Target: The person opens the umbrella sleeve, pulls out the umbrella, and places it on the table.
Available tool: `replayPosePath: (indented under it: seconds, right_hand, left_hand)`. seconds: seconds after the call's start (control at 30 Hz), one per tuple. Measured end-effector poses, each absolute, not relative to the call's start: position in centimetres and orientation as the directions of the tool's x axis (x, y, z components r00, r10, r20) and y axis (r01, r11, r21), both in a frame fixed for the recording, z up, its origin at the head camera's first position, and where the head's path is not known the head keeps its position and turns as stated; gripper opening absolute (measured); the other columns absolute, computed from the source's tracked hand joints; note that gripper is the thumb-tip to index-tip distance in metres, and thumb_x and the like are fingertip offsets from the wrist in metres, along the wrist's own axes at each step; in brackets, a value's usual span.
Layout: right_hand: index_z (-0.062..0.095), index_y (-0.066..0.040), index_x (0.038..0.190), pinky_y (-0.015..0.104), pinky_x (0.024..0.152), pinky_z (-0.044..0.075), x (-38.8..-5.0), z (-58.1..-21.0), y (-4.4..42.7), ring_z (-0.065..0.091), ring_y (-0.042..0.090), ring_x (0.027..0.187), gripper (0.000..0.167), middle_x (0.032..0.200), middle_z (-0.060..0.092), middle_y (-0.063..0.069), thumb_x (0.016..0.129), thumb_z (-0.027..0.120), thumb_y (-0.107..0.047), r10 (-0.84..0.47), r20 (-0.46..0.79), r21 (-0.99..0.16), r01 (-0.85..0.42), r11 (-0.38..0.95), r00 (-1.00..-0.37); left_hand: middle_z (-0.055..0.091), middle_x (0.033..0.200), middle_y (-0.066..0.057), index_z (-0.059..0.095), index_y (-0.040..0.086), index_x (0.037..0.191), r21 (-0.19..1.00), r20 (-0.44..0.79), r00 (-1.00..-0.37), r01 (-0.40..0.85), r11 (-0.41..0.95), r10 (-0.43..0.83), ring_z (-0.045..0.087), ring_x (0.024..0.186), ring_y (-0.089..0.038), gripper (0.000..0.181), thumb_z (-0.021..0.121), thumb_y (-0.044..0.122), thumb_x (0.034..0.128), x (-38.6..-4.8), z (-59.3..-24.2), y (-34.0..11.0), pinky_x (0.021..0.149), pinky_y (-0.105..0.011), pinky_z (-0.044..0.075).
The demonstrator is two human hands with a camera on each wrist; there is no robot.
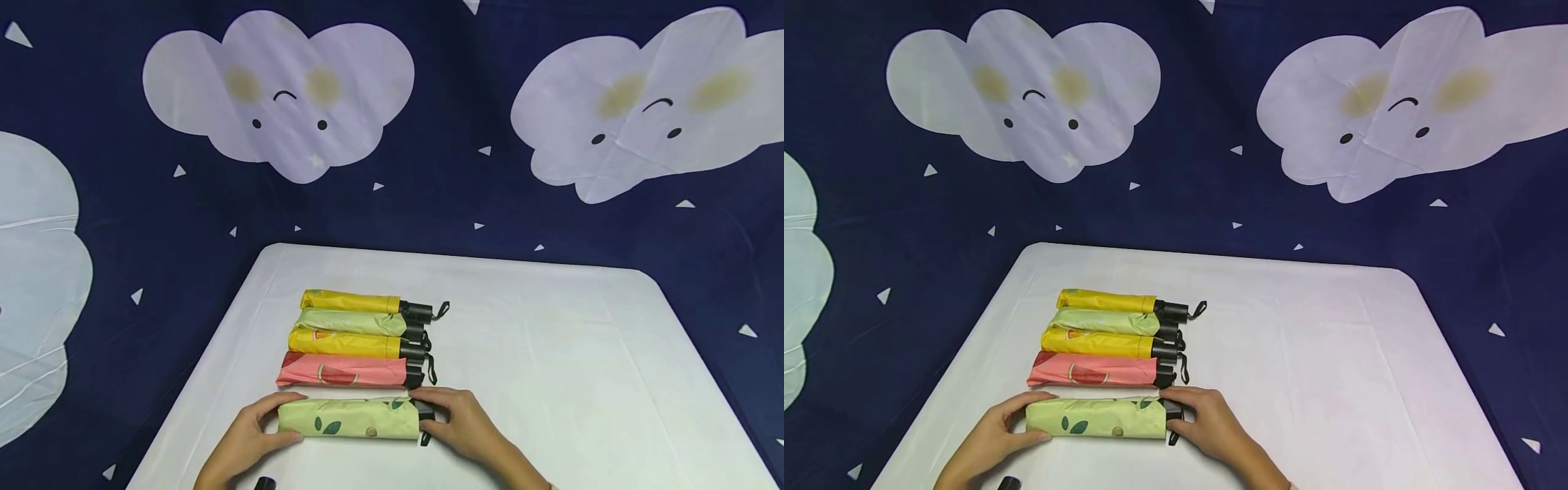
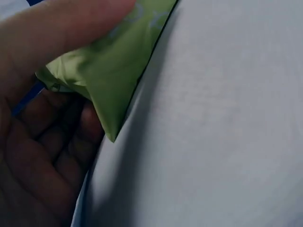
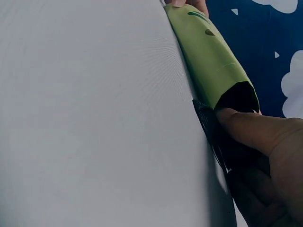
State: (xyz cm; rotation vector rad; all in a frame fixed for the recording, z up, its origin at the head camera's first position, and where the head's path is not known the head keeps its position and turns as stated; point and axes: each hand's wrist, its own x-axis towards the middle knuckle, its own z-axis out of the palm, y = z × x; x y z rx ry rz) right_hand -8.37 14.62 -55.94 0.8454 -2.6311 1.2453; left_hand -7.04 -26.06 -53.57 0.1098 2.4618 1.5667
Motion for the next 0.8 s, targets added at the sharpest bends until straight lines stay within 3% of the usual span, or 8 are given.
replayPosePath:
  seconds: [0.23, 0.33, 0.4, 0.53, 0.6, 0.63, 0.8]
  right_hand:
    - [0.076, -0.022, 0.122, 0.037, 0.094, 0.056, -8.3, -56.0, 14.7, 0.07, 0.015, 0.108, 0.046, 0.116, 0.073, -0.01, 0.078, 0.09, -0.018, -0.398, 0.337, -0.732, -0.503, 0.46, -0.854]
    - [0.076, -0.016, 0.121, 0.034, 0.093, 0.057, -8.2, -55.5, 14.8, 0.07, 0.015, 0.108, 0.044, 0.117, 0.074, -0.003, 0.08, 0.089, -0.018, -0.383, 0.258, -0.856, -0.393, 0.335, -0.887]
    - [0.075, -0.01, 0.122, 0.034, 0.089, 0.058, -8.0, -54.8, 15.1, 0.071, 0.018, 0.106, 0.043, 0.118, 0.074, 0.006, 0.081, 0.088, -0.016, -0.371, 0.18, -0.939, -0.272, 0.212, -0.911]
    - [0.071, 0.0, 0.124, 0.037, 0.079, 0.061, -8.0, -52.6, 15.9, 0.075, 0.025, 0.095, 0.042, 0.121, 0.07, 0.022, 0.084, 0.084, -0.008, -0.331, 0.078, -0.995, -0.094, 0.033, -0.94]
    - [0.07, 0.003, 0.125, 0.038, 0.076, 0.061, -8.0, -51.3, 16.5, 0.075, 0.026, 0.092, 0.043, 0.122, 0.068, 0.025, 0.085, 0.083, -0.005, -0.301, 0.078, -0.996, -0.085, 0.011, -0.95]
    - [0.069, 0.004, 0.125, 0.038, 0.076, 0.061, -8.0, -50.7, 16.7, 0.075, 0.026, 0.092, 0.043, 0.122, 0.068, 0.025, 0.085, 0.082, -0.004, -0.29, 0.093, -0.995, -0.098, 0.003, -0.953]
    - [0.066, 0.008, 0.125, 0.04, 0.076, 0.061, -7.4, -47.7, 18.1, 0.074, 0.028, 0.099, 0.042, 0.122, 0.068, 0.024, 0.085, 0.079, 0.005, -0.257, 0.203, -0.979, -0.203, -0.028, -0.945]
  left_hand:
    - [0.072, 0.121, 0.008, 0.076, 0.027, 0.116, 0.906, -0.109, -0.975, -0.019, 0.422, 0.191, 0.06, 0.122, -0.011, 0.053, 0.096, 0.026, 0.0666, -7.2, -53.4, -26.2, 0.104, -0.017, 0.042]
    - [0.071, 0.124, -0.001, 0.073, 0.014, 0.122, 0.948, -0.085, -0.967, -0.005, 0.317, 0.24, 0.064, 0.117, -0.013, 0.056, 0.094, 0.018, 0.0709, -7.2, -53.1, -26.3, 0.099, -0.02, 0.049]
    - [0.072, 0.117, -0.004, 0.07, 0.005, 0.127, 0.97, -0.073, -0.961, -0.005, 0.244, 0.268, 0.069, 0.1, -0.011, 0.057, 0.091, 0.011, 0.0747, -7.2, -52.7, -26.4, 0.084, -0.021, 0.056]
    - [0.071, 0.114, -0.006, 0.057, -0.011, 0.134, 0.995, -0.003, -0.933, 0.033, 0.092, 0.361, 0.07, 0.089, -0.012, 0.059, 0.082, -0.004, 0.0815, -7.6, -51.9, -26.0, 0.07, -0.026, 0.06]
    - [0.072, 0.111, -0.007, 0.054, -0.015, 0.135, 0.996, 0.061, -0.918, 0.079, 0.032, 0.392, 0.07, 0.091, -0.012, 0.058, 0.079, -0.008, 0.0827, -7.9, -51.5, -25.5, 0.07, -0.026, 0.06]
    - [0.07, 0.118, -0.011, 0.05, -0.018, 0.135, 0.995, 0.096, -0.903, 0.096, -0.021, 0.418, 0.071, 0.1, -0.017, 0.059, 0.077, -0.012, 0.0837, -8.0, -51.2, -25.2, 0.076, -0.03, 0.061]
    - [0.063, 0.128, -0.019, 0.043, -0.016, 0.143, 0.968, 0.234, -0.866, 0.167, -0.186, 0.442, 0.07, 0.108, -0.026, 0.061, 0.069, -0.017, 0.0874, -8.7, -49.2, -23.1, 0.082, -0.035, 0.06]
